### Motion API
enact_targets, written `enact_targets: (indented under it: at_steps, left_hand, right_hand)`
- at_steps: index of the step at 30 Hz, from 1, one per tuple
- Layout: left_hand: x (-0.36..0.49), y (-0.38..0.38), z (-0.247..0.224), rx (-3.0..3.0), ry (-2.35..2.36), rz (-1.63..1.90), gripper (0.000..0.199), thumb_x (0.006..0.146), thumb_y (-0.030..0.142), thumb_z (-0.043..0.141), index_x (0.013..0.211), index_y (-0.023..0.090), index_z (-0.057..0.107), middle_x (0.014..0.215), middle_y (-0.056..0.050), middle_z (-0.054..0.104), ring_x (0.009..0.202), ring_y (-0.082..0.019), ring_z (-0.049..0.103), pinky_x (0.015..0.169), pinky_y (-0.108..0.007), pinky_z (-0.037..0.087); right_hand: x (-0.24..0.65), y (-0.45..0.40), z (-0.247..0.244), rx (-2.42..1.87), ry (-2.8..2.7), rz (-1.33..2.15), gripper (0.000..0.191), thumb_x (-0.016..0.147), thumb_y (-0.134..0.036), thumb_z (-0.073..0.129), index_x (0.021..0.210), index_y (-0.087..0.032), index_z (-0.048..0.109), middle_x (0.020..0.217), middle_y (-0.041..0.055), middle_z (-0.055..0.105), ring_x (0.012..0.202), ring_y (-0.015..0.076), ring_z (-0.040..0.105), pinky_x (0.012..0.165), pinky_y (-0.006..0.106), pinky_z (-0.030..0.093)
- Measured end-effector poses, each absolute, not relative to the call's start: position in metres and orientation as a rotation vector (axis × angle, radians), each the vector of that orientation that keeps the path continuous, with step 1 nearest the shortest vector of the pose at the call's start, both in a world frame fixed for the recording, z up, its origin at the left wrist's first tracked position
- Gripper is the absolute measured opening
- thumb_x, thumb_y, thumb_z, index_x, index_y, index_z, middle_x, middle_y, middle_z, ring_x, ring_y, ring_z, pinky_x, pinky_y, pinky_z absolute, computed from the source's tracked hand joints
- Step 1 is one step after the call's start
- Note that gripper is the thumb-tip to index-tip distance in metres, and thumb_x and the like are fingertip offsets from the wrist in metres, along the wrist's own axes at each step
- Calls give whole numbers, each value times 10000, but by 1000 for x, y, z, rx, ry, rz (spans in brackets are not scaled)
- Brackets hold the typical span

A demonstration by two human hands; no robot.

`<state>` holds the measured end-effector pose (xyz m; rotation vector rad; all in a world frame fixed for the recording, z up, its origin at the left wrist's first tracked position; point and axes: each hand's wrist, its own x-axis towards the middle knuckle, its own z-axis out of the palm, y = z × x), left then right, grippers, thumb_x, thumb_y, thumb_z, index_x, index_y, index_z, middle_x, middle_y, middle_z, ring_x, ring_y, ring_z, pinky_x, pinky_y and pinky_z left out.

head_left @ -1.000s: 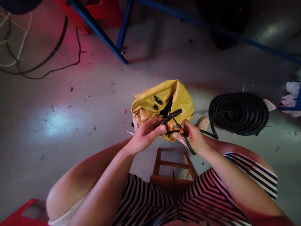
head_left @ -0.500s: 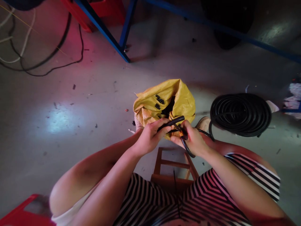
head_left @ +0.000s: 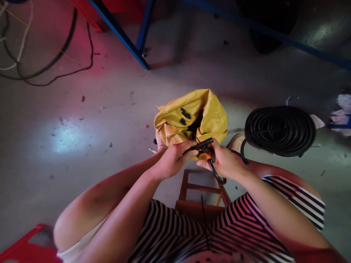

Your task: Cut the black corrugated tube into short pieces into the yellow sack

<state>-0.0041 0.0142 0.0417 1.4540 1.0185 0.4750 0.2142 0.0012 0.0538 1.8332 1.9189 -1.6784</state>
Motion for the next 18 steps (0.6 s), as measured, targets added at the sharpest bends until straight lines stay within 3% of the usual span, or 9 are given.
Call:
enact_targets:
  at_steps: [5, 10, 18]
  left_hand:
    - [-5, 14, 39, 1400, 1040, 472, 245, 1004, 347, 548, 1054, 156, 692, 841, -45, 664, 760, -165, 582, 726, -289, 483]
    - [-5, 14, 25, 1235, 1044, 451, 303, 1002, 395, 525, 837, 152, 598, 695, 9, 509, 654, -124, 472, 590, -229, 405]
    - [-3, 8, 5, 1073, 1009, 442, 379, 1015, 453, 501, 764, 169, 511, 631, 28, 498, 601, -108, 453, 585, -231, 376]
  right_hand:
    - [214, 0, 47, 1846, 1951, -1604, 546, 809, -576, 754, 1119, -219, 480, 868, 68, 705, 776, 255, 673, 639, 293, 395]
    - [214, 0, 29, 1869, 1948, -1540, 530, 783, -649, 741, 988, -232, 487, 763, 10, 620, 625, 171, 522, 577, 263, 303]
    - [217, 4, 8, 1807, 1832, -1622, 562, 734, -723, 740, 868, -240, 486, 741, -16, 585, 646, 152, 479, 592, 256, 308]
